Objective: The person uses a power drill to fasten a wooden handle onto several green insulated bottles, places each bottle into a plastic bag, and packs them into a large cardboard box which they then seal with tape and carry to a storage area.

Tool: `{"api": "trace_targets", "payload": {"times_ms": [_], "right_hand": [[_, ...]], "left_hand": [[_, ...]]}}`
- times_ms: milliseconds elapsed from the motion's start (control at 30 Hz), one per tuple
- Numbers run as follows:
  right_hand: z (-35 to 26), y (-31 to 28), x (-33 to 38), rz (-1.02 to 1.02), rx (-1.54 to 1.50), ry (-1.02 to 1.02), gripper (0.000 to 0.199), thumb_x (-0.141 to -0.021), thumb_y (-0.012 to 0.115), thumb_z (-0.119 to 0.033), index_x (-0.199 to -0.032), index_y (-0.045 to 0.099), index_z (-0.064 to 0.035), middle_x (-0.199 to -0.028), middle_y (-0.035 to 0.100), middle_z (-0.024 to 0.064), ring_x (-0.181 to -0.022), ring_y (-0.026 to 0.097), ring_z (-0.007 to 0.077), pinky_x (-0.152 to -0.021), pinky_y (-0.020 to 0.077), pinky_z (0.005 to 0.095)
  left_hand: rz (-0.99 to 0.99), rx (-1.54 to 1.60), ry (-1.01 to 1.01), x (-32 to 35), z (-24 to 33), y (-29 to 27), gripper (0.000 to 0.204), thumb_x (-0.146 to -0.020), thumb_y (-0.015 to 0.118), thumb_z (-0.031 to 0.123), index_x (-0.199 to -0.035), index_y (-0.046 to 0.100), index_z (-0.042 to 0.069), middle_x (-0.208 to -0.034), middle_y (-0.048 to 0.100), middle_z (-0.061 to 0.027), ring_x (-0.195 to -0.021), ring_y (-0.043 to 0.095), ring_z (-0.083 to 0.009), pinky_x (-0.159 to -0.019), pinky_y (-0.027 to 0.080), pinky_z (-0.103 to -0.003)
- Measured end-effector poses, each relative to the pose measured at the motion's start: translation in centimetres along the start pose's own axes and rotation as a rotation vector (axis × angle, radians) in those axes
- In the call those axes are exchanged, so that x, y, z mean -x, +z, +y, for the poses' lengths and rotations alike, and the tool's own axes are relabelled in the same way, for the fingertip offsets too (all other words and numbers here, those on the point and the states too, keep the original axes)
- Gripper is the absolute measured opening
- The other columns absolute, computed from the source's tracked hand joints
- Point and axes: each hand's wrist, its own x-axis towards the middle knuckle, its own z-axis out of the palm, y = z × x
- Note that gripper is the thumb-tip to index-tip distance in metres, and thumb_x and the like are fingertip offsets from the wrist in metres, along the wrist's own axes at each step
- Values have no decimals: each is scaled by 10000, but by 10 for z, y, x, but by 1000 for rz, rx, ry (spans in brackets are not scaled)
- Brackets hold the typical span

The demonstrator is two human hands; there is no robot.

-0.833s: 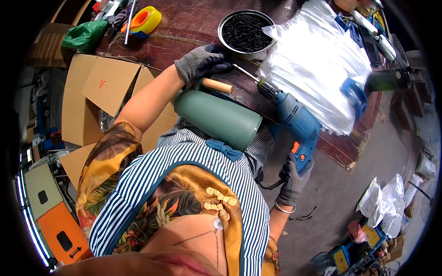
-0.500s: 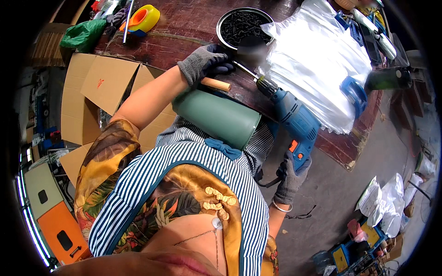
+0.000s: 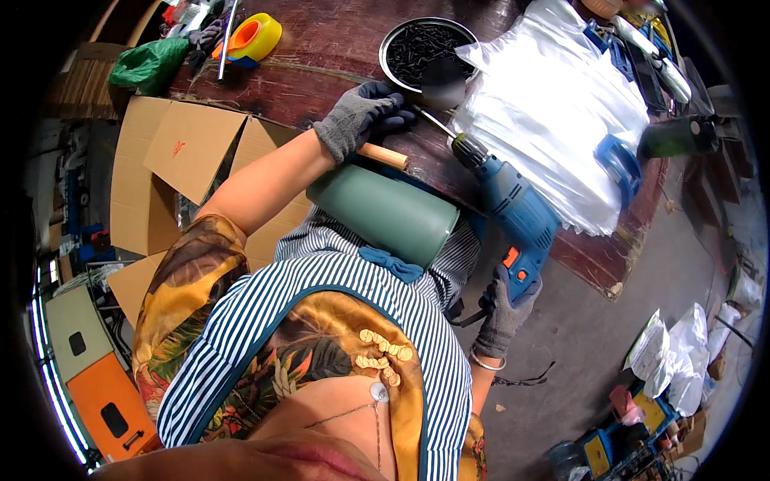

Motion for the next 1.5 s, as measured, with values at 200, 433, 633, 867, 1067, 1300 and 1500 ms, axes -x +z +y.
{"api": "trace_targets", "payload": {"times_ms": [200,433,633,867,1067,1300,1500], "right_hand": [[-5,-5,1,-45,43,-10,567,-835,764,-80,-1301,440,-74,-769,574,30,-532,545,110,-460,427,248],[-8,-31,-24,-146,293,-97,432,-857,733,-62,-1221,499,-62,-889,613,37,-618,581,121,-524,475,264],[-11,-35,-36,-295,64,34,477,-936,677,-350,-1265,518,-44,-947,653,81,-739,654,169,-614,543,285],[-14,-28,-71,-578,-472,521,697,-950,537,-585,-1350,486,-16,-1079,668,171,-771,675,239,-625,577,328],[-27,-73,-67,-543,-465,577,685,-964,510,-580,-1354,483,-17,-1039,669,177,-747,668,234,-599,585,336],[-59,-106,-71,-396,-280,680,587,-950,547,-560,-1195,574,-27,-919,679,197,-635,665,242,-507,565,306],[-75,-89,-66,-314,-159,652,564,-948,548,-563,-1130,594,-30,-857,667,190,-573,638,222,-469,541,281]], "left_hand": [[-104,-84,50,-14,-1,-14,237,-946,618,66,-1155,569,-34,-1051,685,-174,-878,713,-246,-766,617,-298],[-98,-305,117,2,10,-5,219,-937,641,67,-1123,571,-25,-970,675,-139,-837,707,-190,-710,597,-251],[-70,-239,92,3,3,-8,221,-939,645,74,-1124,568,-18,-965,669,-113,-800,693,-159,-682,577,-226],[-38,-323,97,8,6,-11,302,-957,648,207,-1174,570,13,-1004,678,-102,-759,672,-143,-656,555,-231],[-225,-983,611,42,17,-51,506,-889,707,302,-1320,561,81,-1208,622,-137,-1152,597,-281,-1007,476,-402],[-277,-1337,644,58,-5,-53,438,-781,694,186,-1212,658,120,-1212,576,-101,-1180,503,-310,-1076,363,-433],[-333,-1347,606,54,-2,-58,429,-798,654,218,-1210,647,98,-1185,578,-116,-1174,506,-311,-1078,360,-438]]}}
